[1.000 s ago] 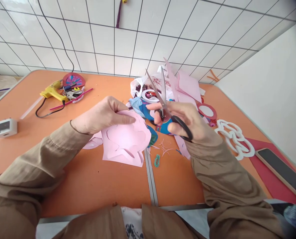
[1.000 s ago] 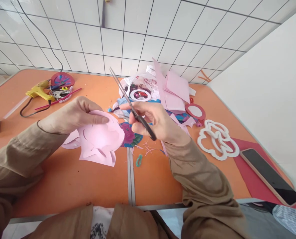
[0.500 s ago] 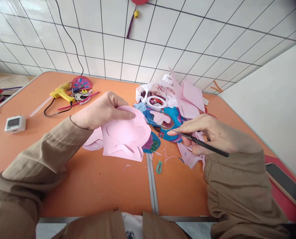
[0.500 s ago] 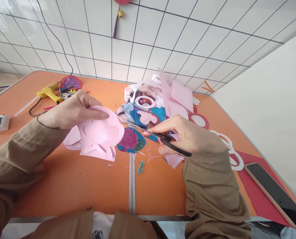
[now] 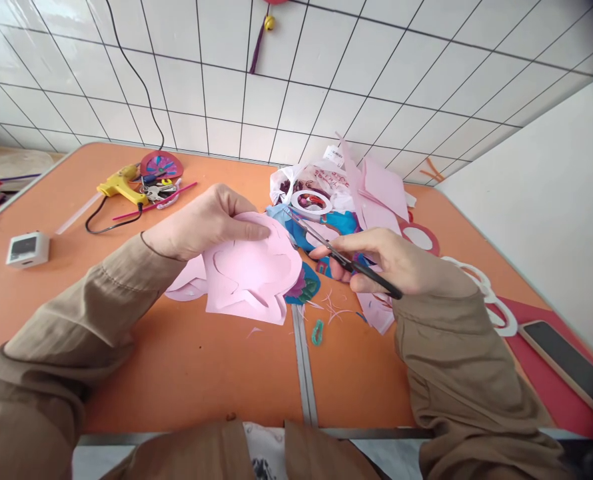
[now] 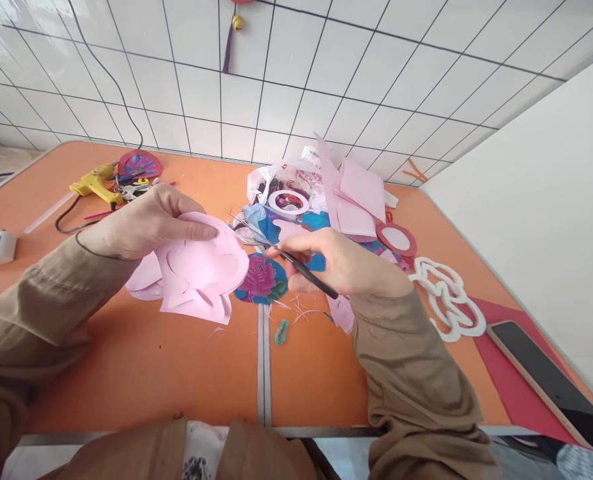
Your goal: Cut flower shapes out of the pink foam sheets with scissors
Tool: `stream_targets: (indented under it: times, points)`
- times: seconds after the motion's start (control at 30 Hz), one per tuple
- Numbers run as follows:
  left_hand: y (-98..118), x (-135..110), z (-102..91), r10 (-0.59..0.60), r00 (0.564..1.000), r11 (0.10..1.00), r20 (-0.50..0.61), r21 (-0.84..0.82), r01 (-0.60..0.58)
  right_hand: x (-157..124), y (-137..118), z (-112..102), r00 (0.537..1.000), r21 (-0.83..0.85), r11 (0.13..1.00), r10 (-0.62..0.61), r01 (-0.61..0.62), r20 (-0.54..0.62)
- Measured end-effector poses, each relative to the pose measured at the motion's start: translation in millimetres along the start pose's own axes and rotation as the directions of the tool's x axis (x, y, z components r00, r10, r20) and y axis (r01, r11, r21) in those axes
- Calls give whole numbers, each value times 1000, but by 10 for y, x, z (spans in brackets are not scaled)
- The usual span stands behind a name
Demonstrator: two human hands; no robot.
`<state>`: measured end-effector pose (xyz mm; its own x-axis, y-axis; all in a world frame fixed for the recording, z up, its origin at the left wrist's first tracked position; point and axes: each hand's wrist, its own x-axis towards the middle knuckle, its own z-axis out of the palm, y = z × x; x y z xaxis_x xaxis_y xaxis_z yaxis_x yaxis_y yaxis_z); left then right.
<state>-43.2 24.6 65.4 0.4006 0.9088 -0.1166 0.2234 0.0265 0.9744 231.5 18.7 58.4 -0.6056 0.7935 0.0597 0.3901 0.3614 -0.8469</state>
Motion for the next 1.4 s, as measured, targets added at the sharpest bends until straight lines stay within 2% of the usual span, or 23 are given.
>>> stream_targets:
  times: [0.13,0.23,0.3,0.47,0.63,0.97,1.1,1.23,1.33,1.4]
  points:
    - [-30,1,30,-2,1000,1000,21,-9,3,82,125,59,962,-12,991,-129,136,241]
    - [-52,4,46,-10,1000,1000,27,3,10,138,149,98,936,-4,978,-199,209,292]
    - [-55,6,52,-17,999,1000,35,6,17,148,146,103,935,-14,980,-186,200,300]
    - [-39,6,54,0,1000,999,-1,39,0,100,157,68,959,-71,995,-42,64,281]
    - [-44,10,52,-12,1000,997,-2,71,12,64,122,67,964,-63,998,14,2,266]
    - [-46,9,24,-37,999,998,-8,45,37,-1,97,-41,976,-119,992,69,-44,208]
    - [-23,15,-3,-70,998,997,-6,18,70,-87,64,-135,985,-104,992,90,-75,147]
    - [-3,24,-11,-86,996,996,-18,3,86,-150,93,-219,982,-51,995,93,-86,165]
    - [-9,29,-19,-80,996,997,-26,-6,80,-136,101,-210,991,2,996,92,-93,101]
    - [-13,30,-27,-85,996,996,-34,-7,85,-113,92,-185,990,-32,996,91,-88,109]
